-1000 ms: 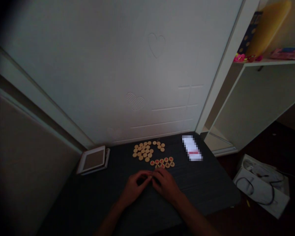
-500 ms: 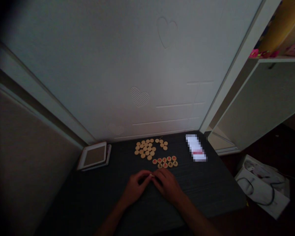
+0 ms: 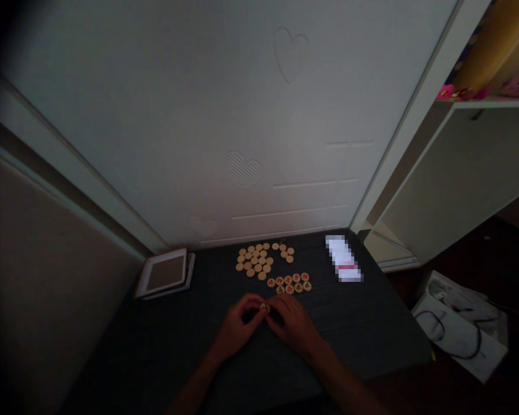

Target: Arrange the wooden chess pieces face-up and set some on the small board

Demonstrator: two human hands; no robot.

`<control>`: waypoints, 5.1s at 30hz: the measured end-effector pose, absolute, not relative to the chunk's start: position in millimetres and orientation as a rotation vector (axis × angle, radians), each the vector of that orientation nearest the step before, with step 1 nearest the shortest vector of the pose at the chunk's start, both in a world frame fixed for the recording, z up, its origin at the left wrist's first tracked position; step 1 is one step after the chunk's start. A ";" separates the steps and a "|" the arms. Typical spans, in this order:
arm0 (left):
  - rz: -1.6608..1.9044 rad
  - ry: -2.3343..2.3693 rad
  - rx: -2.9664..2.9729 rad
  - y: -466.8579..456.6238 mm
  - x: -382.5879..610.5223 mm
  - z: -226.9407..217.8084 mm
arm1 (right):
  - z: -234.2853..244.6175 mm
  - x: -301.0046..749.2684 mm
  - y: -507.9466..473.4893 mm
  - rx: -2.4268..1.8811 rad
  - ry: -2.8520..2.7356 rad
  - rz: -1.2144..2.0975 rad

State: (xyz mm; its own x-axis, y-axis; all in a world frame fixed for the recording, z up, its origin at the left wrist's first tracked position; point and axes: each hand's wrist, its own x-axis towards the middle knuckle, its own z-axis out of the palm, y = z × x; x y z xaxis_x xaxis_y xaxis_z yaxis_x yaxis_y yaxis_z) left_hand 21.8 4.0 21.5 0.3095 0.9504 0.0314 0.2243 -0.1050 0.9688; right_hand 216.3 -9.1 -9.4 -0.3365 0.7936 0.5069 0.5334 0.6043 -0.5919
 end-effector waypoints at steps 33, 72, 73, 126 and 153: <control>0.957 1.038 1.518 6.5 19.6 16.3 | -5.8 218.2 -8.9 -1.056 -1.964 0.499; 0.928 1.132 1.577 8.0 19.8 19.5 | 5.1 215.9 -12.9 -1.053 -1.982 0.539; 0.925 1.127 1.582 8.0 19.7 20.4 | 4.7 215.7 -12.8 -1.058 -1.980 0.536; 0.870 1.050 1.644 5.2 20.7 18.8 | -2.3 217.1 -7.2 -1.167 -1.798 0.621; 0.907 1.107 1.582 7.1 22.4 15.0 | 2.2 217.0 -10.9 -1.055 -1.866 0.618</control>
